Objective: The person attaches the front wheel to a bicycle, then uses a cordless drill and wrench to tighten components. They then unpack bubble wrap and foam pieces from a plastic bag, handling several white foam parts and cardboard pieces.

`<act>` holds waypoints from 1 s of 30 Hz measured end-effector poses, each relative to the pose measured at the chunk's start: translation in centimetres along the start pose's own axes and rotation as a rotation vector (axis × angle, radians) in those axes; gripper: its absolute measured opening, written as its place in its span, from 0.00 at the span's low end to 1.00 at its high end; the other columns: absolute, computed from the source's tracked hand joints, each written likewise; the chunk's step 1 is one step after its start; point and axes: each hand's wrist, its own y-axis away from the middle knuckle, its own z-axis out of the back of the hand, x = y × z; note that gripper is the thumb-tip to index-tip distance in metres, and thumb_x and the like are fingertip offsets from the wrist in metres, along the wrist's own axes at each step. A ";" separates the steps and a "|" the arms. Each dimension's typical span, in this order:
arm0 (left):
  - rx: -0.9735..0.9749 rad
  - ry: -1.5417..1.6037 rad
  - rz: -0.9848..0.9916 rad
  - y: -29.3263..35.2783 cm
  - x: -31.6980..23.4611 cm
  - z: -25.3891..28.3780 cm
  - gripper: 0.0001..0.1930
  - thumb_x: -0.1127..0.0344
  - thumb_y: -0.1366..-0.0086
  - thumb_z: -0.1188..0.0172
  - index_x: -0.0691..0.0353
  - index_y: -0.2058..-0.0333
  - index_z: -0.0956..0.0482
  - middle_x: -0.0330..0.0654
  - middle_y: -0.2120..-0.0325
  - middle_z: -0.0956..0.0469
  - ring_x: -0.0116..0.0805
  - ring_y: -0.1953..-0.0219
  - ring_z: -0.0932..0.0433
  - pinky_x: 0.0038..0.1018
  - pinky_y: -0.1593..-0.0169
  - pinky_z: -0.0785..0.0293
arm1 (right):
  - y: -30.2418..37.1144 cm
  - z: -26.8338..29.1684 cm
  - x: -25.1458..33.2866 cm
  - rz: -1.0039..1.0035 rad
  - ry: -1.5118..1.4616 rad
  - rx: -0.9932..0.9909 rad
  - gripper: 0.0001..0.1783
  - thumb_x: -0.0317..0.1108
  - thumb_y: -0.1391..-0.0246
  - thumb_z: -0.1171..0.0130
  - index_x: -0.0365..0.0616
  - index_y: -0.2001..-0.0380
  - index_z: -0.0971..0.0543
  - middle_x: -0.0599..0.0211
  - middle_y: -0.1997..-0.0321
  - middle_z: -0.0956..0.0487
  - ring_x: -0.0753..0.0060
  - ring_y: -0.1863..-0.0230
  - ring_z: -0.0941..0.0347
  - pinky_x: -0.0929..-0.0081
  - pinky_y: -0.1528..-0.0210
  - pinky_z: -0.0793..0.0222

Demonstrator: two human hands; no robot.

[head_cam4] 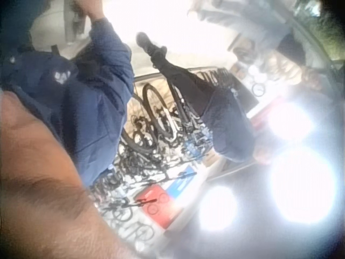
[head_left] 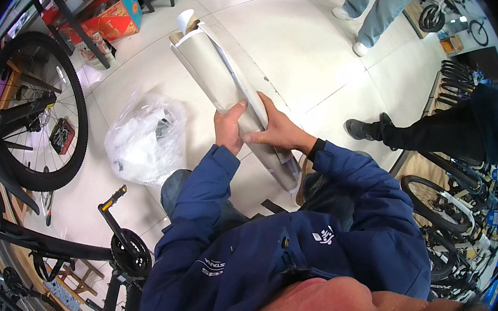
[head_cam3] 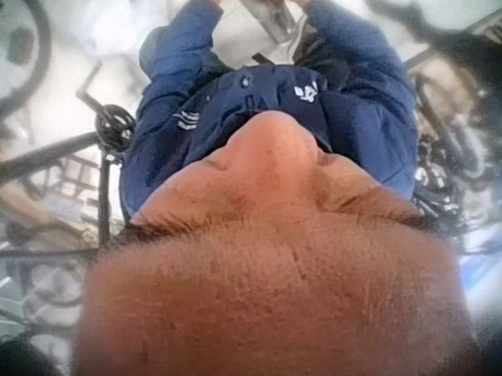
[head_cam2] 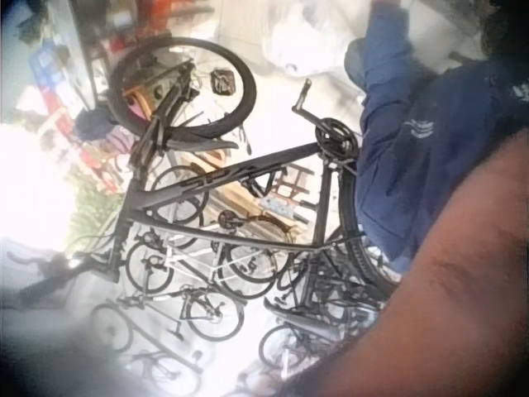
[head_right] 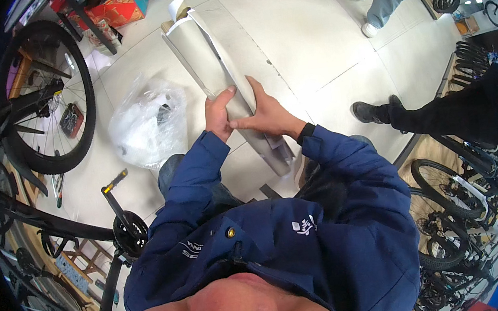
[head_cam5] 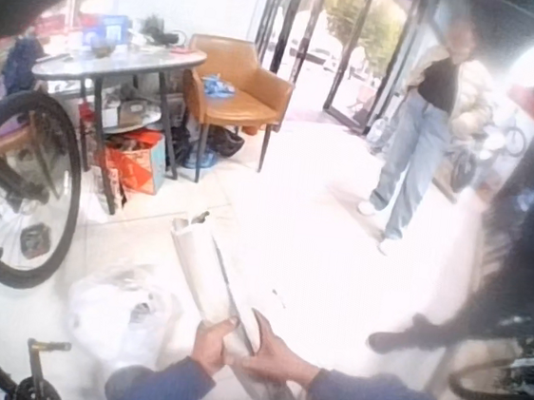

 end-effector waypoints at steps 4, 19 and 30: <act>-0.053 -0.015 -0.063 0.3 1.3 0.3 0.22 0.70 0.33 0.38 0.69 0.41 0.26 0.45 0.49 0.19 0.39 0.48 0.19 0.34 0.45 0.22 | 0.4 -2.1 0.7 -0.022 0.240 0.020 0.69 0.41 0.52 0.26 0.34 0.23 0.66 0.22 0.36 0.31 0.25 0.42 0.24 0.51 0.41 0.25; 0.121 0.195 0.042 -0.8 -3.2 2.2 0.31 0.50 0.28 0.37 0.75 0.42 0.30 0.52 0.49 0.22 0.45 0.46 0.22 0.47 0.34 0.26 | -0.4 -0.9 1.8 0.014 -0.005 0.398 0.64 0.47 0.45 0.35 0.30 0.24 0.67 0.27 0.38 0.28 0.39 0.37 0.26 0.62 0.33 0.33; -0.280 -0.162 -0.246 -2.0 -1.5 1.2 0.27 0.60 0.34 0.29 0.71 0.44 0.25 0.44 0.54 0.19 0.32 0.56 0.21 0.31 0.51 0.25 | -1.5 -6.8 0.6 -0.130 0.357 0.043 0.36 0.35 0.54 0.32 0.23 0.49 0.37 0.28 0.66 0.20 0.27 0.61 0.20 0.47 0.57 0.22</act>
